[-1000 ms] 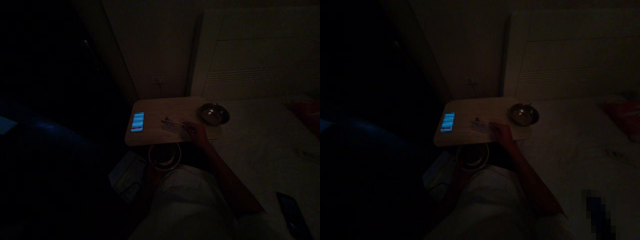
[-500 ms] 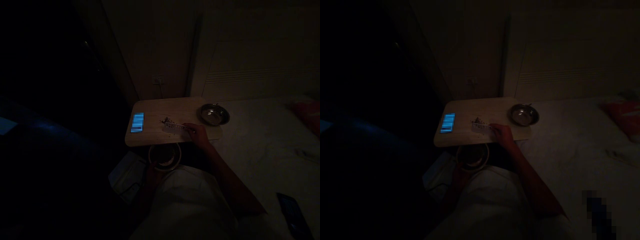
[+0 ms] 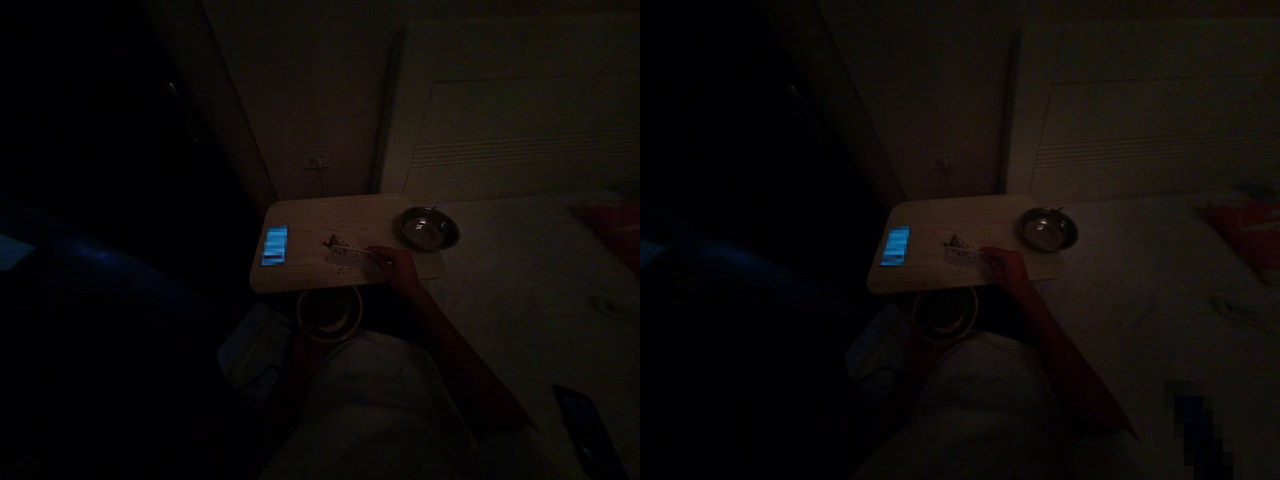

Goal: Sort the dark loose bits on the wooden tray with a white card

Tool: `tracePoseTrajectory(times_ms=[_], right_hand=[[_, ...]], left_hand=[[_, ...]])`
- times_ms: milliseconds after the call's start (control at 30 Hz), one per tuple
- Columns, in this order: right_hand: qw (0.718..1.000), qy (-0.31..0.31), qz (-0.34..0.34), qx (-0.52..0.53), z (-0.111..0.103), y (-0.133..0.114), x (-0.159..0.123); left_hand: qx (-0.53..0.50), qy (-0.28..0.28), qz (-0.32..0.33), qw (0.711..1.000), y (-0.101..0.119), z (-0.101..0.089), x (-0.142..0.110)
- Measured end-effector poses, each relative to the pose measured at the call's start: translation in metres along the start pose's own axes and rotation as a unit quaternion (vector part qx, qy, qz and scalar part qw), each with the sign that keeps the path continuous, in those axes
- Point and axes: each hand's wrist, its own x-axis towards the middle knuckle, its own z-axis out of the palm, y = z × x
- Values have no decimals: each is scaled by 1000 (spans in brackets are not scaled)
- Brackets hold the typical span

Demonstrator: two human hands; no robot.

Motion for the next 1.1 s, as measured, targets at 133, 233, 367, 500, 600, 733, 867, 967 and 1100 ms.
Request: tracePoseTrajectory(times_ms=[133, 233, 367, 500, 600, 733, 867, 967, 1100], right_hand=[[1000, -16, -9, 9, -1, 0, -2], [1000, 2, -4, 7, -2, 1, -4], [1000, 12, 8, -7, -6, 2, -9], [1000, 11, 10, -12, -10, 2, -17], [1000, 22, 20, -5, -11, 0, -22], [1000, 21, 23, -2, -9, -4, -25], [1000, 16, 24, -5, -6, -7, -26], [1000, 4, 21, 6, -6, -12, -26], [998, -52, 16, 28, -9, -19, -28]], left_hand=[[3, -20, -9, 1000, -1, -7, 6], [6, -32, -16, 999, -2, -12, 11], [-2, -37, 9, 999, -2, -13, 11], [-8, -65, -1, 998, -1, -10, 8], [-7, -57, 1, 998, -1, -9, 8], [0, -22, 7, 1000, -1, -7, 9], [17, -24, 12, 999, -3, -4, 10], [20, -35, 22, 999, -4, -3, 9], [17, -24, 15, 999, -4, -4, 7]])
